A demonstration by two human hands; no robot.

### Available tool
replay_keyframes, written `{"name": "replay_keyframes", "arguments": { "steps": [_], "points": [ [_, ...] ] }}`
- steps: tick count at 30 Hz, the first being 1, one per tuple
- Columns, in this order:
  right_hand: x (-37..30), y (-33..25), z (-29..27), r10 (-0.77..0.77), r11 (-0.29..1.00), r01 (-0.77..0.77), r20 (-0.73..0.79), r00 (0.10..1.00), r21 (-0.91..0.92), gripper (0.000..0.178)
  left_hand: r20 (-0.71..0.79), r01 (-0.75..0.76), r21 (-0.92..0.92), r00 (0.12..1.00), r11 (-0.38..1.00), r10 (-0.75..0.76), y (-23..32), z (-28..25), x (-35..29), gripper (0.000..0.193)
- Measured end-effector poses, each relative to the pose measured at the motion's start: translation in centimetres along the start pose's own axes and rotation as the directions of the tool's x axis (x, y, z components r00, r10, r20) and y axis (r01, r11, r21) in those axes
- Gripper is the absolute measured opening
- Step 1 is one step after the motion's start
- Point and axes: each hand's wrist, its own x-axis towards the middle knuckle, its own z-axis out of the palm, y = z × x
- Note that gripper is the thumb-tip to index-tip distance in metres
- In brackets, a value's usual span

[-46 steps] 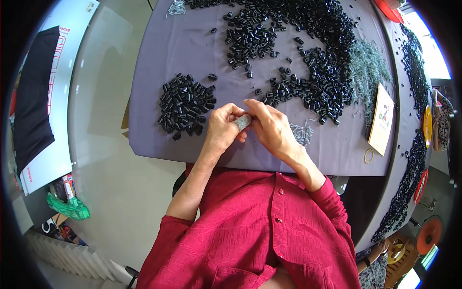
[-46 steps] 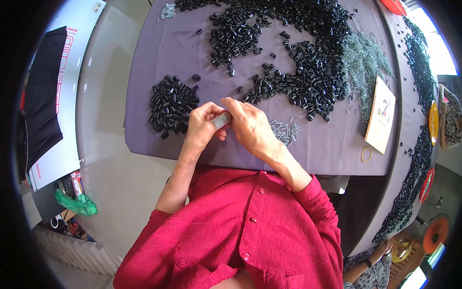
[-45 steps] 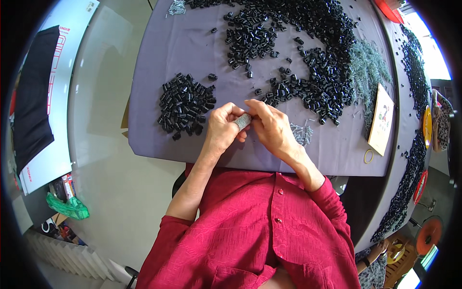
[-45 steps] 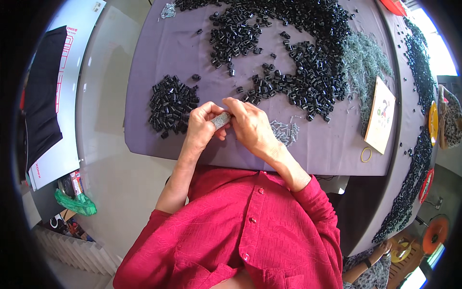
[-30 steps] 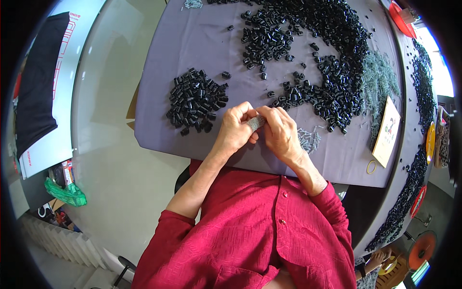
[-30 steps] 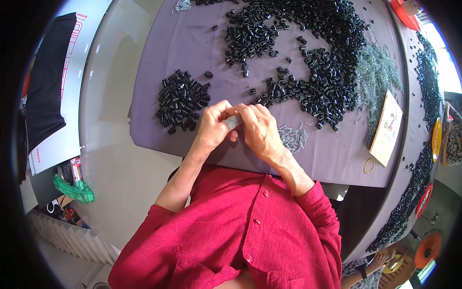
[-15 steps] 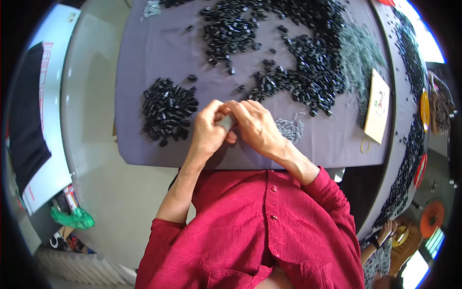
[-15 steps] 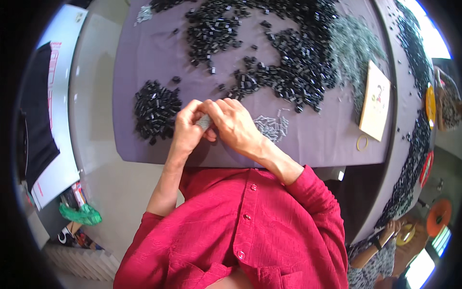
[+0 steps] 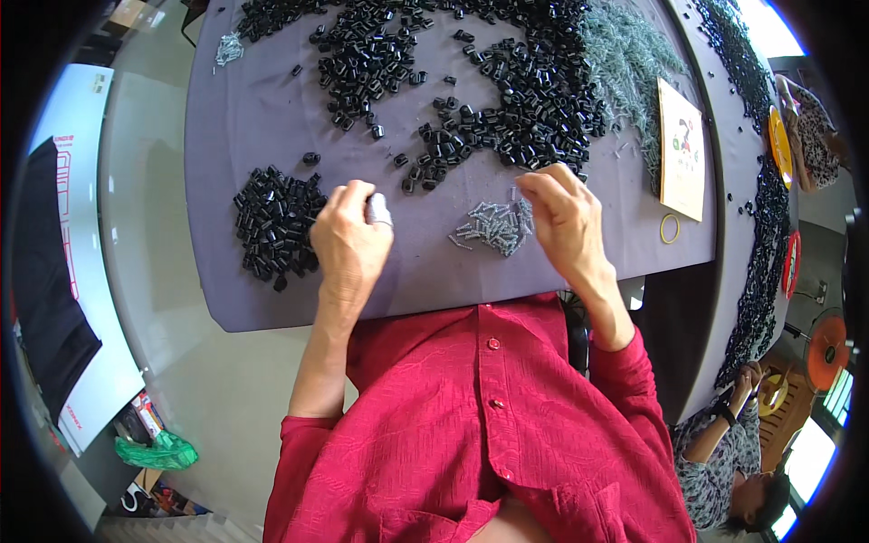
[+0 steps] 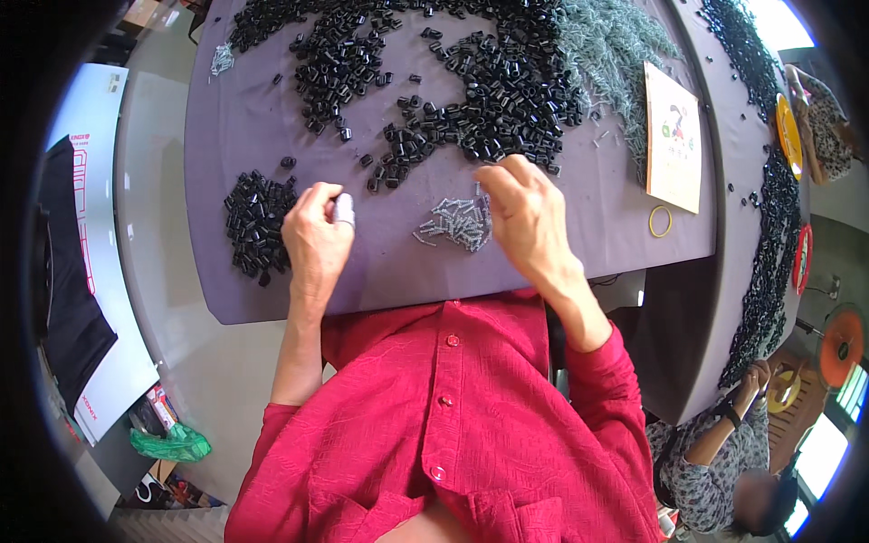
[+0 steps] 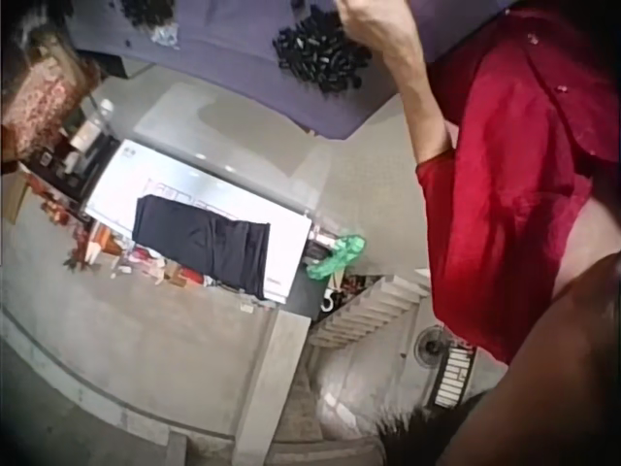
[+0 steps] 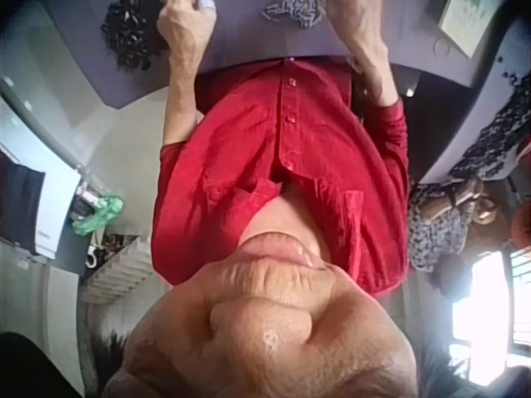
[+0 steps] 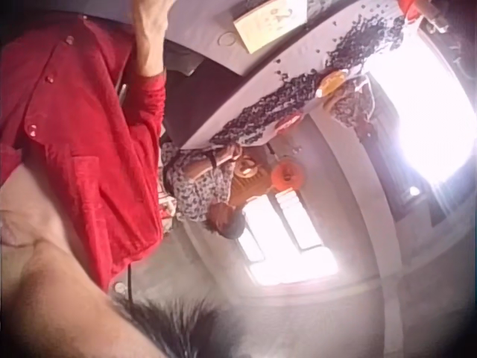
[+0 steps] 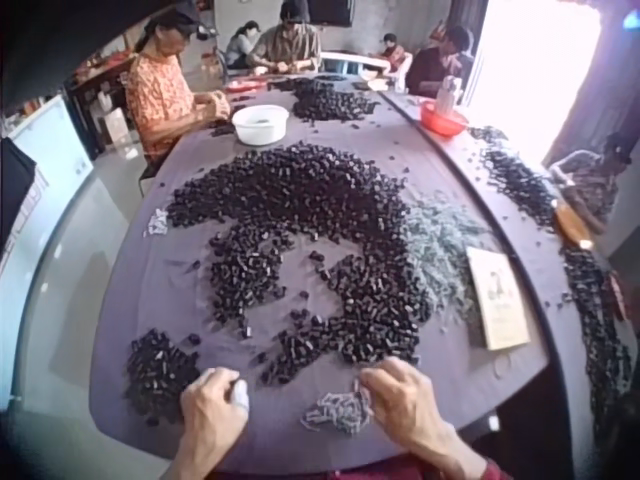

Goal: Assembling small metal pins into black plastic cylindrical components at a table.

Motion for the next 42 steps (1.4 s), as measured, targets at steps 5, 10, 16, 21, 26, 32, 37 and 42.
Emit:
{"name": "replay_keyframes", "arguments": {
  "steps": [5,10,16,21,26,32,37,42],
  "points": [
    [-0.6,1.6,0.5,0.039,0.998,-0.036,0.054,0.998,-0.048,0.015,0.038,0.168,0.078,0.984,0.983,-0.172,-1.5,-1.5,1.5,0.019],
    [-0.4,1.4,1.0,0.019,0.995,-0.015,0.041,0.999,-0.098,0.012,-0.074,0.051,0.148,0.996,0.988,-0.04,-2.3,-1.2,3.3,0.021],
    [-0.4,1.5,1.2,0.003,0.984,0.01,0.071,0.997,-0.177,0.007,-0.092,0.099,0.217,0.993,0.971,-0.081,-3.9,-0.9,3.8,0.011],
    [-0.6,1.8,1.3,0.02,0.993,-0.012,0.066,0.998,-0.118,0.012,-0.104,0.182,0.228,0.981,0.957,-0.162,-3.7,-1.5,4.1,0.011],
    [-0.1,1.1,1.1,0.006,0.999,-0.006,0.014,1.0,-0.032,0.015,-0.063,0.139,0.284,0.99,0.949,-0.126,-4.3,-1.7,4.7,0.018],
    [-0.2,1.4,1.7,-0.002,0.992,0.006,-0.034,0.999,0.126,0.016,-0.094,0.162,0.259,0.985,0.952,-0.143,-3.3,-1.7,4.5,0.017],
    [0.1,1.6,1.8,0.013,0.992,-0.006,-0.056,0.998,0.123,0.017,-0.066,0.05,0.076,0.997,0.996,-0.045,-0.5,-0.4,6.0,0.014],
    [-0.3,1.9,1.7,-0.008,0.987,0.019,-0.066,0.998,0.158,0.024,-0.038,-0.073,-0.066,0.997,0.995,0.071,1.8,1.8,8.3,0.013]
  ]
}}
